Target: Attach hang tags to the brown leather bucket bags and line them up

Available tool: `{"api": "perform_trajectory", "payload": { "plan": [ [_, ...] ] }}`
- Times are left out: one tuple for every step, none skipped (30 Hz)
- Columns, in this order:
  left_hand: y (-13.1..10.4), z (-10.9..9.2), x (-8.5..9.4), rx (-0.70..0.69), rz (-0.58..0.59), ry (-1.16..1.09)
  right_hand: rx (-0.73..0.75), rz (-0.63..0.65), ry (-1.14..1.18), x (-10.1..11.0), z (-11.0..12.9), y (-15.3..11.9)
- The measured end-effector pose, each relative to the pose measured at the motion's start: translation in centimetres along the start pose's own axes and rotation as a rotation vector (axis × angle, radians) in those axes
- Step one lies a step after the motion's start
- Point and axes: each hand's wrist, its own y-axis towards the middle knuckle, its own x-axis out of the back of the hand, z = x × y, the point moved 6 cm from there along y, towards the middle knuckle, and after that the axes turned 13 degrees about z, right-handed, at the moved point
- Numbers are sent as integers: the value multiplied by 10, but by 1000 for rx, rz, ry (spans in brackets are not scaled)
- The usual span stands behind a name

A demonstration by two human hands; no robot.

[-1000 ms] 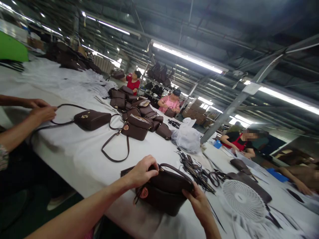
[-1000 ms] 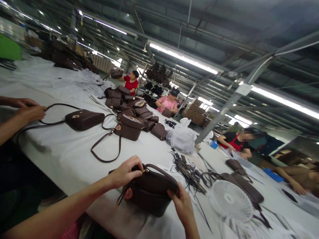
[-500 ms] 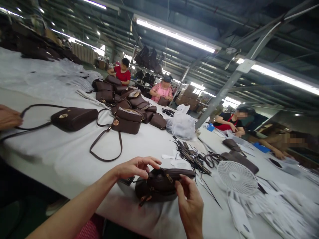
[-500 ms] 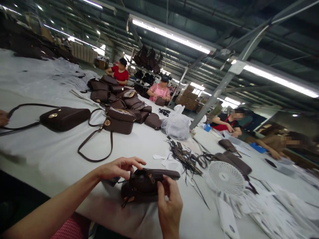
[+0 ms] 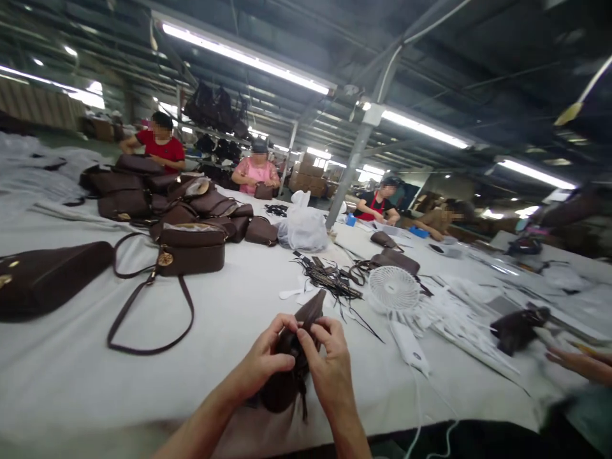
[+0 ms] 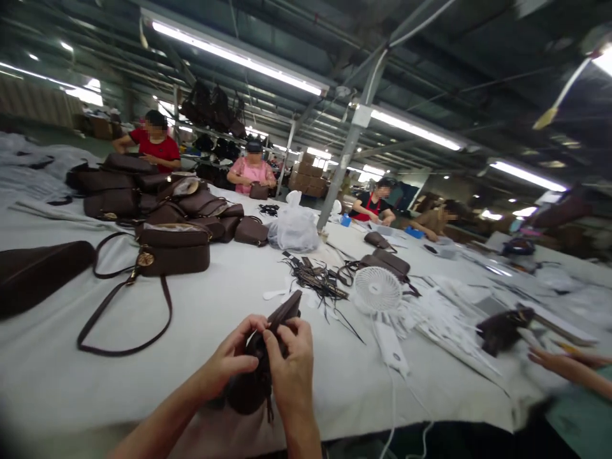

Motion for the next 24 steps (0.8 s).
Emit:
{"api": "perform_trajectory", "payload": {
  "plan": [
    [3, 2, -4, 7, -15, 15, 13, -67, -75, 5, 3, -3],
    [7, 4, -8, 16, -27, 39, 26, -110, -144, 9, 5, -6],
    [10, 5, -11, 24, -43, 70, 37, -123, -196, 12, 7, -8],
    [13, 7, -13, 30, -66, 109, 39, -113, -226, 13, 8, -10],
    [16, 8, -14, 34, -92, 154, 34, -97, -238, 14, 8, -12],
    [18, 8, -15, 33, -117, 203, 21, -94, -236, 15, 8, -14],
    [19, 9, -16, 26, -141, 253, -1, -108, -224, 16, 7, -16],
    [19, 9, -18, 14, -159, 298, -35, -133, -199, 17, 5, -18],
    [19, 10, -20, -3, -169, 338, -82, -158, -154, 18, 3, -19],
    [19, 10, -22, -20, -177, 372, -135, -167, -79, 17, -1, -20],
    [18, 10, -24, -32, -185, 402, -185, -157, 26, 14, -6, -21],
    [17, 11, -25, -38, -192, 429, -226, -129, 149, 11, -9, -21],
    [15, 12, -26, -40, -195, 451, -250, -89, 274, 6, -12, -21],
    [14, 12, -27, -39, -192, 470, -257, -44, 384, 2, -12, -21],
    [14, 12, -27, -38, -181, 489, -249, 1, 459, 0, -11, -21],
    [13, 11, -28, -38, -160, 511, -236, 36, 489, -1, -10, -21],
    [13, 10, -29, -37, -133, 534, -226, 57, 471, 0, -8, -22],
    [14, 9, -31, -35, -106, 557, -222, 60, 414, 2, -6, -24],
    [14, 9, -31, -35, -83, 579, -224, 43, 333, 6, -5, -25],
    [14, 8, -32, -42, -64, 599, -236, 13, 252, 10, -5, -28],
    [13, 7, -33, -59, -48, 615, -255, -14, 200, 13, -5, -30],
    [12, 6, -33, -82, -30, 630, -272, -28, 204, 14, -7, -32],
    [11, 6, -34, -108, -10, 645, -283, -19, 271, 13, -9, -33],
    [10, 6, -34, -134, 10, 664, -289, 11, 389, 10, -11, -33]
  ]
}}
